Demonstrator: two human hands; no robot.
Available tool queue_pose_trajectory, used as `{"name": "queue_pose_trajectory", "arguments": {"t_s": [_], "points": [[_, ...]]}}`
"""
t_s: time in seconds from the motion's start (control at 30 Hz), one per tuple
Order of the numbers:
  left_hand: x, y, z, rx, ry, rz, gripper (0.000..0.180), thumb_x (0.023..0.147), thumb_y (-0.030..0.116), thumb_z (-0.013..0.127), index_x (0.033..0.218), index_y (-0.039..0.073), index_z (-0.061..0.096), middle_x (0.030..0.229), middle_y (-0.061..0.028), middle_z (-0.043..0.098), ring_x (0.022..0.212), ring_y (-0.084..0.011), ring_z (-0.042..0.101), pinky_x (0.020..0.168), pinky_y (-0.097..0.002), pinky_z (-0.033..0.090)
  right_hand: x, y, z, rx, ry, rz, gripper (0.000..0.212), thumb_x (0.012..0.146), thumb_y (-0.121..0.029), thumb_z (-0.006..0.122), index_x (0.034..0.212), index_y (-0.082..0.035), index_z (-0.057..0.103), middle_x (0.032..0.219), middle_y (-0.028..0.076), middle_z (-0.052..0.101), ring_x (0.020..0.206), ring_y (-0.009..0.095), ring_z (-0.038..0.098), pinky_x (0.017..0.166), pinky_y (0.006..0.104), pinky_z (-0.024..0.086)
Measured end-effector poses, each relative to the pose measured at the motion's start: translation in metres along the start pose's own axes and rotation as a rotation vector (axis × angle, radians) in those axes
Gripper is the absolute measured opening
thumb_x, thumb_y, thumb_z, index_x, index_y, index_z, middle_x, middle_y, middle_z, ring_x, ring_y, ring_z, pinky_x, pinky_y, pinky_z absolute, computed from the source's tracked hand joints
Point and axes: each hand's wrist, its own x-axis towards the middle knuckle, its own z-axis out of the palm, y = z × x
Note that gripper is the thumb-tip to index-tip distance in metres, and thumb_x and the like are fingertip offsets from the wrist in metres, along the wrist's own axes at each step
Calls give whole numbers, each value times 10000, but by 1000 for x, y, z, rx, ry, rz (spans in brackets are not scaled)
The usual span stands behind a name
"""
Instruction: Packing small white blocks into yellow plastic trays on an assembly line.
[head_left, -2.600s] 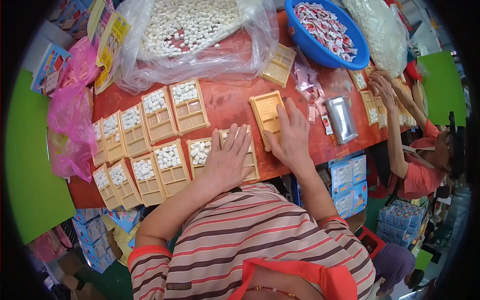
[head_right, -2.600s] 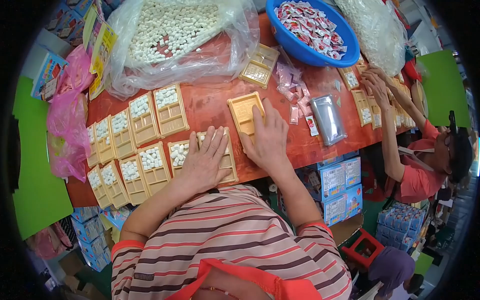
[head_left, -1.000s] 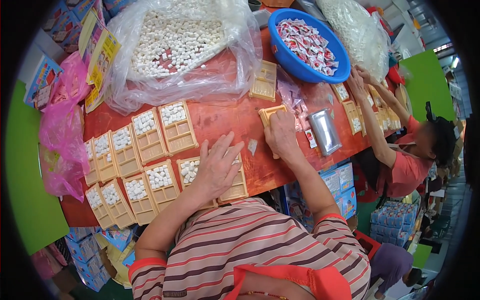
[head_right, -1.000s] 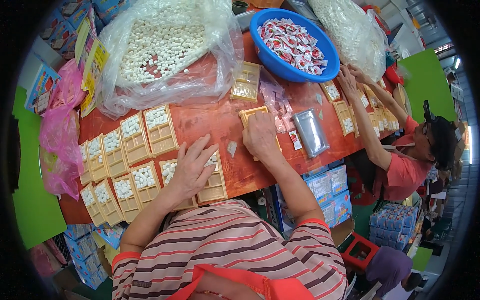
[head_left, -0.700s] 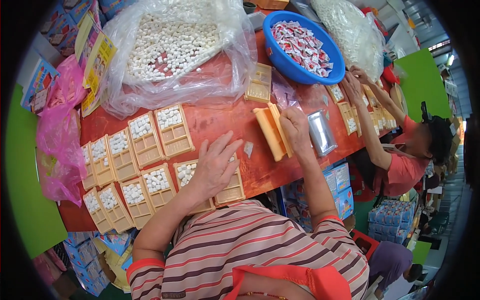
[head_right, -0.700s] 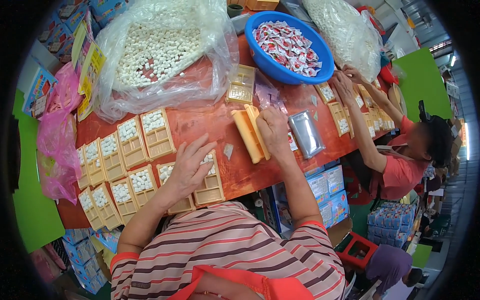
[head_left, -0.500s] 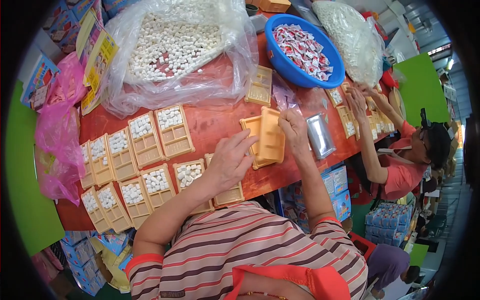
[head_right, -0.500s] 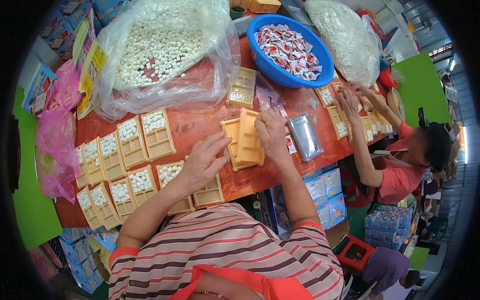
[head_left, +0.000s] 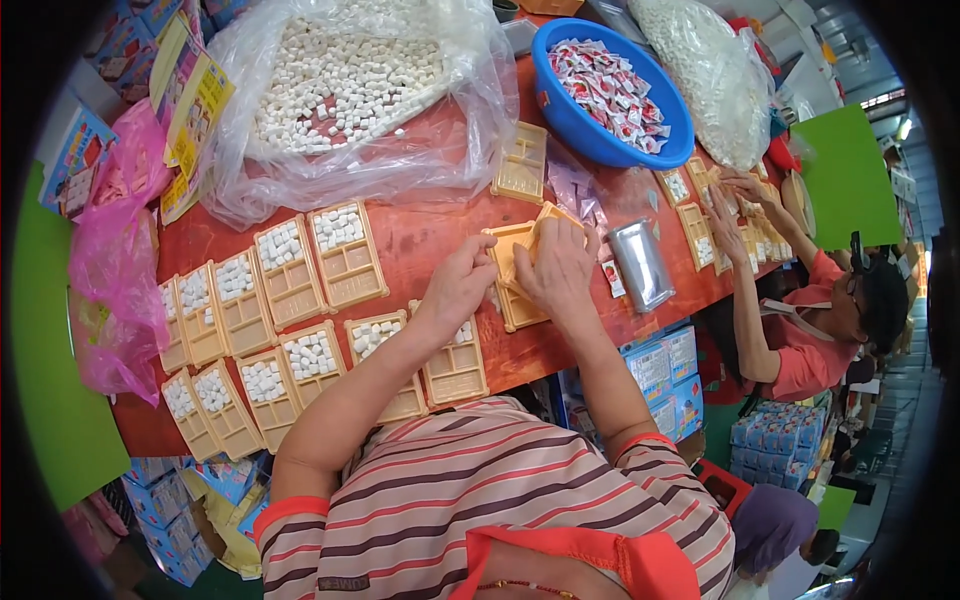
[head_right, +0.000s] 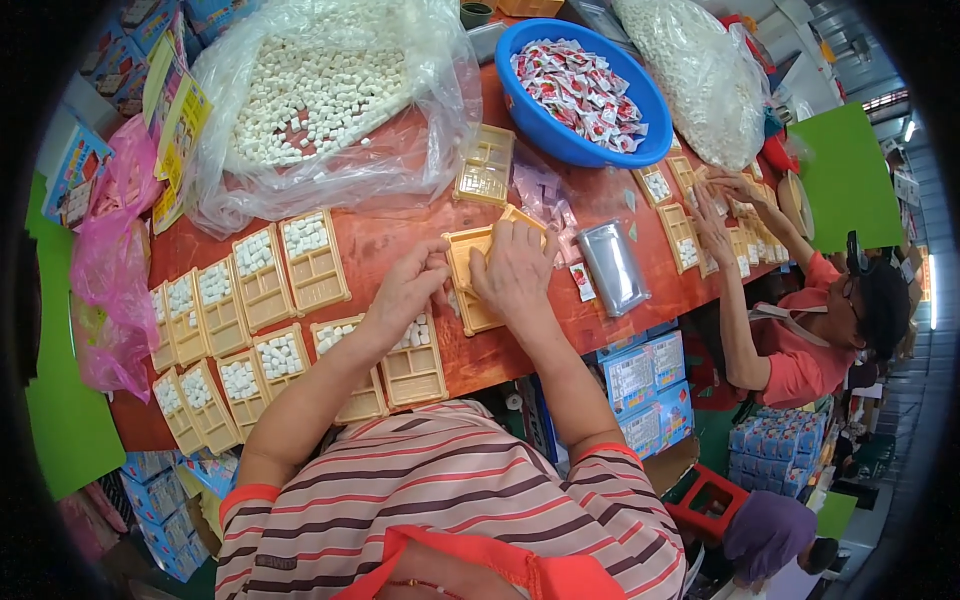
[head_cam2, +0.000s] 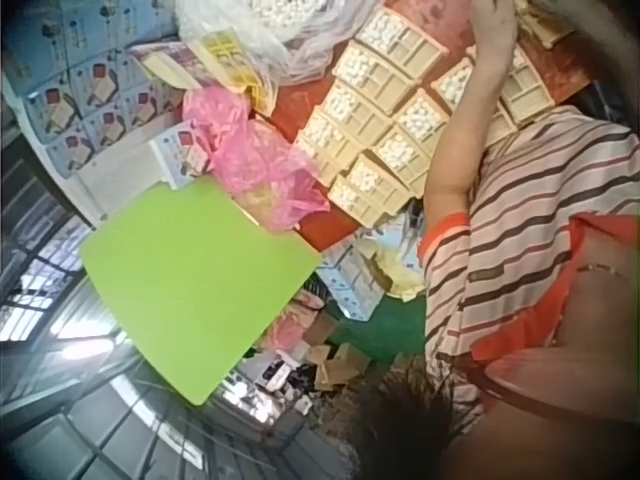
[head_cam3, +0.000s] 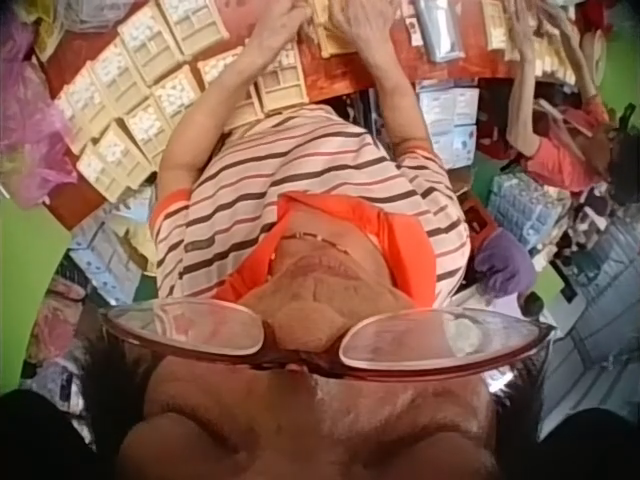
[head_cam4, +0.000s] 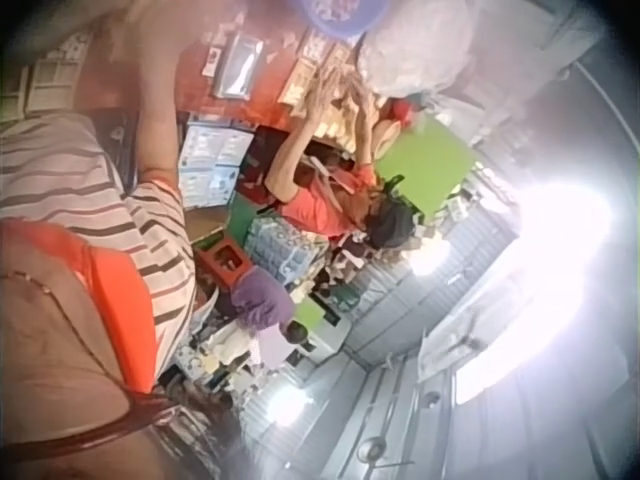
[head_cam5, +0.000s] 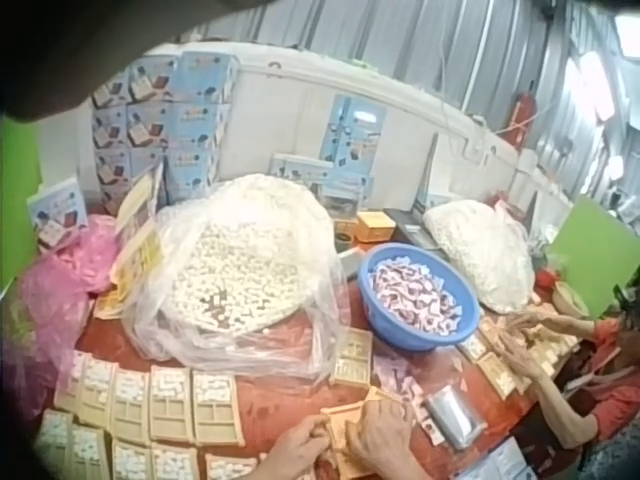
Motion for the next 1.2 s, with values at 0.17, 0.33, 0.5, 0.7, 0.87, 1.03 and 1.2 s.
{"name": "queue_pose_trajectory", "arguments": {"t_s": [0.17, 0.33, 0.5, 0.7, 0.87, 1.03, 1.2], "points": [[1, 9, 8, 6, -6, -47, 405, 899, 171, 509, 1256, -18, 471, 872, -29, 549, 647, -91, 569, 528, -218, 431, 15, 6, 8, 82, -68, 28, 296, 712, -99, 567, 1002, -60, 525, 842, 131, 553, 892, 293, 549, 888, 450, 321], [6, 12, 15, -42, -61, -90, 428, 900, 179, 505, 1271, -29, 461, 843, -41, 560, 639, -100, 575, 525, -220, 438, 10, 23, 9, 280, 36, -33, 278, 706, -32, 550, 982, -41, 522, 796, 131, 554, 794, 298, 549, 840, 416, 369], [9, 19, 29, -139, -93, -132, 348, 918, 183, 490, 1205, -14, 492, 814, -41, 561, 634, -100, 572, 522, -227, 443, -4, 24, -20, 751, -80, 106, 225, 732, -12, 568, 946, -28, 500, 790, 58, 521, 753, 162, 511, 722, 280, 401], [6, 18, 44, -86, -48, 82, 151, 949, 175, 468, 982, 31, 501, 804, -28, 566, 635, -79, 552, 551, -224, 443, -11, 15, -37, 1343, -86, 224, 125, 821, -7, 556, 939, 8, 516, 820, 38, 520, 770, 102, 513, 712, 248, 446], [2, 23, 43, 35, -26, 126, 141, 960, 179, 467, 944, 48, 515, 777, -20, 559, 623, -81, 545, 545, -220, 430, -18, 17, -35, 1240, -124, 190, 124, 857, -7, 541, 980, 8, 542, 890, 28, 551, 845, 99, 530, 782, 240, 444], [2, 21, 40, -180, -58, 38, 138, 944, 170, 474, 921, 42, 522, 728, -34, 558, 576, -93, 535, 523, -229, 427, -21, 16, -35, 1239, -122, 186, 131, 860, -20, 555, 990, 0, 550, 913, 15, 553, 867, 88, 520, 800, 235, 432], [3, 19, 38, -185, -116, -14, 134, 960, 182, 468, 939, 61, 521, 740, -21, 550, 586, -84, 536, 532, -212, 434, -23, 13, -40, 1221, -123, 182, 166, 827, -34, 601, 978, 2, 543, 890, 22, 541, 847, 102, 513, 793, 244, 430]]}}
